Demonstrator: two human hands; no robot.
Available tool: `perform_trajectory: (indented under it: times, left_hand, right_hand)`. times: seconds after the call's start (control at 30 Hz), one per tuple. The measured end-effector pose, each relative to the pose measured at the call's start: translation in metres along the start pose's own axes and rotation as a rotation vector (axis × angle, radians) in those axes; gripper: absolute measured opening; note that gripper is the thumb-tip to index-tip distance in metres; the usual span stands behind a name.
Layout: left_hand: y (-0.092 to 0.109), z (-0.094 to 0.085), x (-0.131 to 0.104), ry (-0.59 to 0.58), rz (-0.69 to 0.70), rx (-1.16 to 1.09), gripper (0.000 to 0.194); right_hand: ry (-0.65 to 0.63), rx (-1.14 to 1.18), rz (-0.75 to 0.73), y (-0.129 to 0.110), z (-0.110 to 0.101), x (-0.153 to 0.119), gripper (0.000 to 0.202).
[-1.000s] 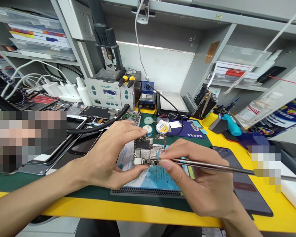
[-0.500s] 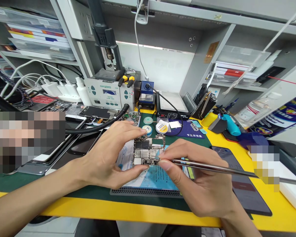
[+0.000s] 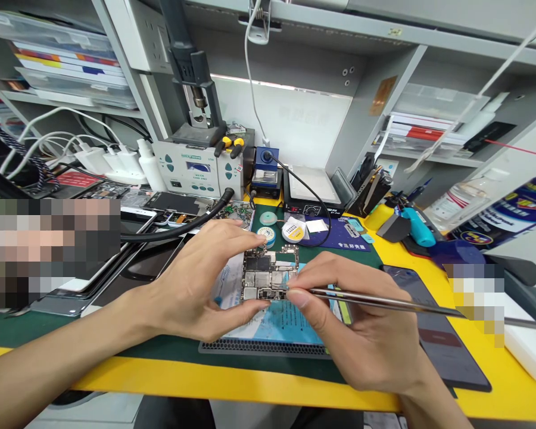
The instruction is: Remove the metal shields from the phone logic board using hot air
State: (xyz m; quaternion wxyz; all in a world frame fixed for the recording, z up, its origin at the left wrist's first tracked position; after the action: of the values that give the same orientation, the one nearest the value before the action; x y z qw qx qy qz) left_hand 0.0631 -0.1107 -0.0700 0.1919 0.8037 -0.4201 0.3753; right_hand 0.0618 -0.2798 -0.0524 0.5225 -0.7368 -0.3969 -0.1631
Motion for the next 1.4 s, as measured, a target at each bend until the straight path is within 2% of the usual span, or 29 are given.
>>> perform_trajectory:
  times: [0.73,0.97,1.07,1.27,1.4]
  left_hand:
    - [0.001,0.0,-0.002,-0.002,0.005,0.017,0.065]
    - [0.0,0.002,-0.001,-0.019,-0.012,0.011,0.065]
    - [0.0,-0.001,0.0,0.009,-0.021,0.031,0.064]
    - [-0.001,-0.017,0.001,0.156,-0.135,0.102,0.069]
    - [0.003,-0.019,0.0,0.194,-0.175,0.152,0.064]
  right_hand:
    - [-0.005,-0.019,0.012,0.003,0.0,-0.002,0.026]
    - [0.006,-0.033,-0.014,0.0,-0.001,-0.001,0.021]
    - [0.058,-0.044,0.009,-0.001,-0.004,-0.001,0.02]
    - [0.298,-0.106,-0.028,-0.01,-0.013,-0.01,0.027]
    - [0.236,-0.152,-0.092,-0.015,0.004,-0.01,0.026]
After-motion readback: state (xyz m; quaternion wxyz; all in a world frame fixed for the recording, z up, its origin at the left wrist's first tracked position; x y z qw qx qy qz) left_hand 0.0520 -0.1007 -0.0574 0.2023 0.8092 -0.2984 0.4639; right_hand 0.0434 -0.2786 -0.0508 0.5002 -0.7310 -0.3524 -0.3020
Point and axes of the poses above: each hand's wrist, its own x-axis towards the middle knuckle, its own z-axis out of the palm, y = z × x, the point moved 8 cm from there along x, towards the middle knuckle, and after that the axes turned 10 degrees about x, right-handed, at the moved point
